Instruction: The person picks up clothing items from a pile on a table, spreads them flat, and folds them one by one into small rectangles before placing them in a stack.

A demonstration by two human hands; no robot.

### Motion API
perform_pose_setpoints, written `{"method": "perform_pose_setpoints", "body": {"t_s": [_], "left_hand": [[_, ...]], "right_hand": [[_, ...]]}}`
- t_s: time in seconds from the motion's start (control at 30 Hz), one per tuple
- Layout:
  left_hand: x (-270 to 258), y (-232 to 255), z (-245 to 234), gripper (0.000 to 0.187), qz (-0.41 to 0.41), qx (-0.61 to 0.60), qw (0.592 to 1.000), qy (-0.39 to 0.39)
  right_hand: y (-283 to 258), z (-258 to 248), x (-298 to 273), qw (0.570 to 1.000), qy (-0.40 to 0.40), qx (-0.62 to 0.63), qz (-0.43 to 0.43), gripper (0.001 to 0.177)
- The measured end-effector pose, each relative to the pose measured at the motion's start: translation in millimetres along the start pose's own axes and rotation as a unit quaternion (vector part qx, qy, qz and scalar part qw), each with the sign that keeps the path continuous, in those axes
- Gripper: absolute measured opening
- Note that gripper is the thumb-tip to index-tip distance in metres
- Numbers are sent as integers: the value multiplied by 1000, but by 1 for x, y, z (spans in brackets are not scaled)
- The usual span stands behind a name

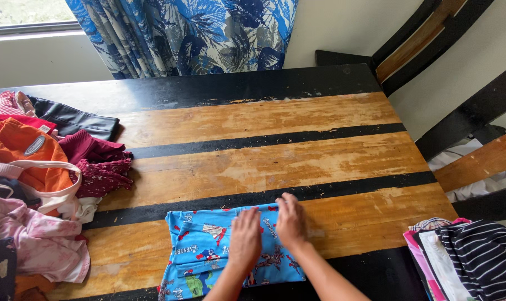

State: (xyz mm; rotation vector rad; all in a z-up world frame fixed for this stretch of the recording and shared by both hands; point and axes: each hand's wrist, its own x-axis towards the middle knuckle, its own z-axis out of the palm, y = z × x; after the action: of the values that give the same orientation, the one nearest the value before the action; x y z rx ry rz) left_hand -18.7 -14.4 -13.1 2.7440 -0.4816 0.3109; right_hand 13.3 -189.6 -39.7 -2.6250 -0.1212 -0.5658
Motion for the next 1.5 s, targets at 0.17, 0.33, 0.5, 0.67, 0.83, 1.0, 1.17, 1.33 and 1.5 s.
{"method": "perform_pose_setpoints", "body": {"t_s": [0.17, 0.33, 0.5, 0.67, 0.83, 1.0, 1.17, 1.33, 1.5], "left_hand": [[-14, -2, 3, 70, -3, -3, 994, -109], [-5, -19, -7, 75, -52, -29, 993, -106], [-15, -17, 6, 66, -64, 16, 995, -81], [-21, -18, 7, 65, -89, 22, 989, -113], [-43, -13, -1, 67, -55, 23, 998, -36], [-96, -17, -18, 71, -40, -11, 999, -28], [-117, -19, -5, 69, -38, 20, 999, 4], [-117, -15, 1, 68, -41, 43, 998, 23], [-102, 7, 0, 70, -38, -17, 999, -25]], "right_hand": [[-22, 1, -36, 988, -123, -68, -59, 54], [-19, -11, -9, 969, -226, -90, 42, 66], [-16, -10, -31, 980, -153, -124, -26, 68], [-32, -36, -90, 980, -129, -130, -83, 69], [-35, -45, -98, 968, -227, -107, -17, 73], [3, -24, -83, 967, -13, 199, 162, 61], [32, -12, -57, 875, -92, 300, 369, 58], [43, -26, -52, 729, -183, 515, 411, 32], [47, -60, -38, 668, -145, 644, 344, 29]]}}
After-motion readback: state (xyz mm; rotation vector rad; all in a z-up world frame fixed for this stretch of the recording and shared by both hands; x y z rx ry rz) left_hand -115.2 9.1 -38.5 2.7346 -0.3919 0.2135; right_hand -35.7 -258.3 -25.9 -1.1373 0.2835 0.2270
